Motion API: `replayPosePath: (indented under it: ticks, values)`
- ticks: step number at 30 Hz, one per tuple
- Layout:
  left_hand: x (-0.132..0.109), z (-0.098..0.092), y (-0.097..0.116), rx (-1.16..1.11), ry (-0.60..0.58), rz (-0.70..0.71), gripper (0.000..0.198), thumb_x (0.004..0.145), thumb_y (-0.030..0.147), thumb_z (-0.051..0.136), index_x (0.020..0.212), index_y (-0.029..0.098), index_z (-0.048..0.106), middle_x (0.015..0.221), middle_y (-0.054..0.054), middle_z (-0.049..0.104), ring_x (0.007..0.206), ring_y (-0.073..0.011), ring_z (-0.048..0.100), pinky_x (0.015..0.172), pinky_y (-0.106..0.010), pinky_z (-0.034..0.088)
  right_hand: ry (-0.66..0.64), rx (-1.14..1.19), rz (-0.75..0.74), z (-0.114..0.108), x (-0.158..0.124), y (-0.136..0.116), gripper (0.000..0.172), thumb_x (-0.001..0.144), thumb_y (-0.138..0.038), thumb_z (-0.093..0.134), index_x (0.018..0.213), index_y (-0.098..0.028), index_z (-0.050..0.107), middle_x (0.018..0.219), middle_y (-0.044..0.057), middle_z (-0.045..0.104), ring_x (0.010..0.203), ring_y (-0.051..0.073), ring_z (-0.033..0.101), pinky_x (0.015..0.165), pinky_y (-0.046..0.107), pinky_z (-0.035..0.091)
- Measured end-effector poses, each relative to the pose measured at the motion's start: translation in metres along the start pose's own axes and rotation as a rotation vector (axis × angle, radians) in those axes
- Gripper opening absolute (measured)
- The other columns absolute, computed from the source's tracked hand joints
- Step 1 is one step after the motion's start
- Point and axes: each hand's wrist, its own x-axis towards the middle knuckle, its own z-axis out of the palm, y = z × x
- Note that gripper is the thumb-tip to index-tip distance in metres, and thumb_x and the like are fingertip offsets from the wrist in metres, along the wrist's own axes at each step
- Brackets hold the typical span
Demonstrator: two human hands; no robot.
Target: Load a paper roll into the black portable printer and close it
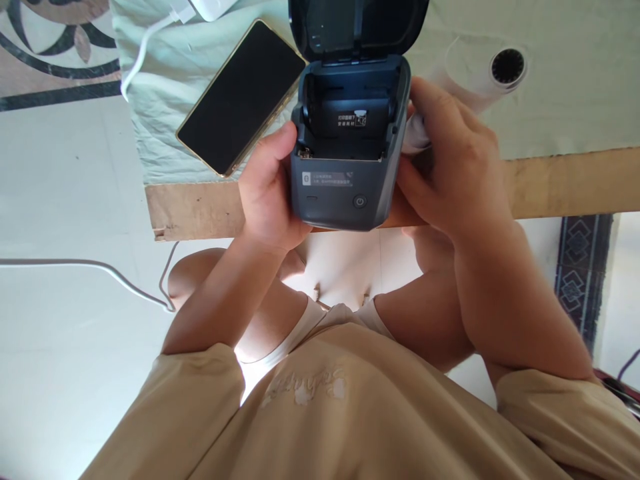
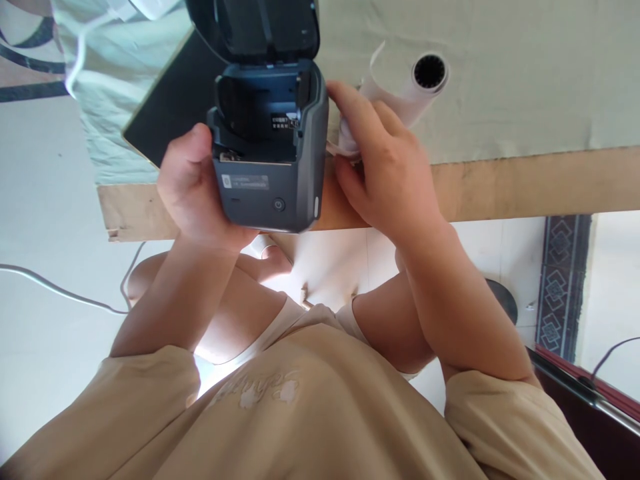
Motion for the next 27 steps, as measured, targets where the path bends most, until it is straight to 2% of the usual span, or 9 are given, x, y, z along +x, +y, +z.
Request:
replayPosePath:
  ticks: [6, 9, 12, 14, 16, 18, 21, 24, 27]
  values:
    - [0.005, -0.003, -0.004, -0.065, -0.067, 0.043, 0.033, 0.088, 0.034, 0.040, 0.087, 0.018, 0.070, 0.091, -0.001, 0.074, 0.120, -0.0263, 0.061, 0.090, -0.037, 0.060, -0.013, -0.006, -0.003, -0.005, 0.000, -0.006, 0.066, 0.076, -0.016, 0.052, 0.140, -0.019, 0.037, 0.126, 0.010, 0.055, 0.120, 0.025, 0.054, 0.102, 0.043, 0.049]
    - [0.006, -0.004, -0.004, -0.066, -0.050, 0.060, 0.037, 0.088, 0.032, 0.037, 0.087, 0.017, 0.071, 0.087, 0.001, 0.075, 0.117, -0.0257, 0.062, 0.090, -0.037, 0.060, 0.080, 0.030, -0.042, -0.010, -0.005, -0.010, 0.064, 0.073, -0.010, 0.047, 0.135, -0.025, 0.041, 0.128, 0.008, 0.050, 0.114, 0.020, 0.056, 0.086, 0.036, 0.056]
    - [0.006, -0.006, -0.005, -0.037, -0.030, 0.057, 0.034, 0.088, 0.033, 0.040, 0.088, 0.017, 0.070, 0.090, 0.001, 0.075, 0.120, -0.0267, 0.061, 0.089, -0.036, 0.059, 0.281, 0.104, -0.054, -0.014, -0.008, -0.005, 0.048, 0.074, -0.010, 0.046, 0.120, -0.022, 0.056, 0.116, 0.007, 0.056, 0.095, 0.017, 0.060, 0.068, 0.031, 0.053]
    - [0.006, -0.007, -0.005, -0.019, -0.031, 0.066, 0.030, 0.087, 0.035, 0.045, 0.088, 0.019, 0.070, 0.093, 0.001, 0.075, 0.119, -0.0266, 0.061, 0.089, -0.035, 0.059, 0.472, 0.175, -0.044, -0.016, -0.007, 0.004, 0.042, 0.076, -0.010, 0.043, 0.110, -0.024, 0.063, 0.105, 0.002, 0.061, 0.089, 0.015, 0.060, 0.067, 0.030, 0.049]
    - [0.006, -0.009, -0.006, -0.026, -0.047, 0.081, 0.030, 0.087, 0.035, 0.046, 0.088, 0.019, 0.071, 0.094, 0.002, 0.075, 0.115, -0.0255, 0.063, 0.088, -0.034, 0.059, 0.589, 0.193, 0.005, -0.019, -0.005, 0.016, 0.049, 0.074, -0.006, 0.039, 0.110, -0.029, 0.063, 0.105, -0.003, 0.061, 0.093, 0.013, 0.060, 0.072, 0.030, 0.048]
    - [0.007, -0.009, -0.006, -0.036, -0.061, 0.086, 0.032, 0.088, 0.034, 0.044, 0.087, 0.018, 0.071, 0.091, 0.002, 0.075, 0.109, -0.0242, 0.066, 0.087, -0.034, 0.059, 0.538, 0.142, 0.102, -0.022, -0.002, 0.025, 0.063, 0.066, -0.003, 0.040, 0.119, -0.031, 0.057, 0.118, -0.005, 0.058, 0.104, 0.014, 0.058, 0.077, 0.030, 0.047]
    - [0.007, -0.009, -0.006, -0.021, -0.038, 0.075, 0.033, 0.088, 0.034, 0.042, 0.086, 0.018, 0.071, 0.087, 0.002, 0.075, 0.107, -0.0241, 0.067, 0.084, -0.034, 0.060, 0.323, 0.108, 0.204, -0.023, 0.001, 0.030, 0.077, 0.057, 0.000, 0.041, 0.129, -0.026, 0.047, 0.130, 0.001, 0.049, 0.117, 0.016, 0.051, 0.084, 0.029, 0.047]
    - [0.007, -0.007, -0.006, 0.013, -0.004, 0.065, 0.031, 0.085, 0.037, 0.045, 0.085, 0.019, 0.071, 0.089, 0.001, 0.075, 0.109, -0.0264, 0.066, 0.079, -0.034, 0.060, 0.213, 0.103, 0.179, -0.019, 0.003, 0.028, 0.065, 0.063, -0.001, 0.044, 0.126, -0.017, 0.048, 0.125, 0.008, 0.051, 0.116, 0.017, 0.050, 0.086, 0.031, 0.048]
    - [0.007, -0.007, -0.006, 0.034, 0.019, 0.062, 0.029, 0.084, 0.038, 0.047, 0.087, 0.020, 0.069, 0.095, -0.002, 0.075, 0.112, -0.0285, 0.064, 0.077, -0.035, 0.060, 0.187, 0.069, 0.156, -0.013, 0.006, 0.028, 0.054, 0.069, -0.005, 0.050, 0.123, -0.014, 0.052, 0.120, 0.013, 0.052, 0.110, 0.018, 0.052, 0.087, 0.034, 0.049]
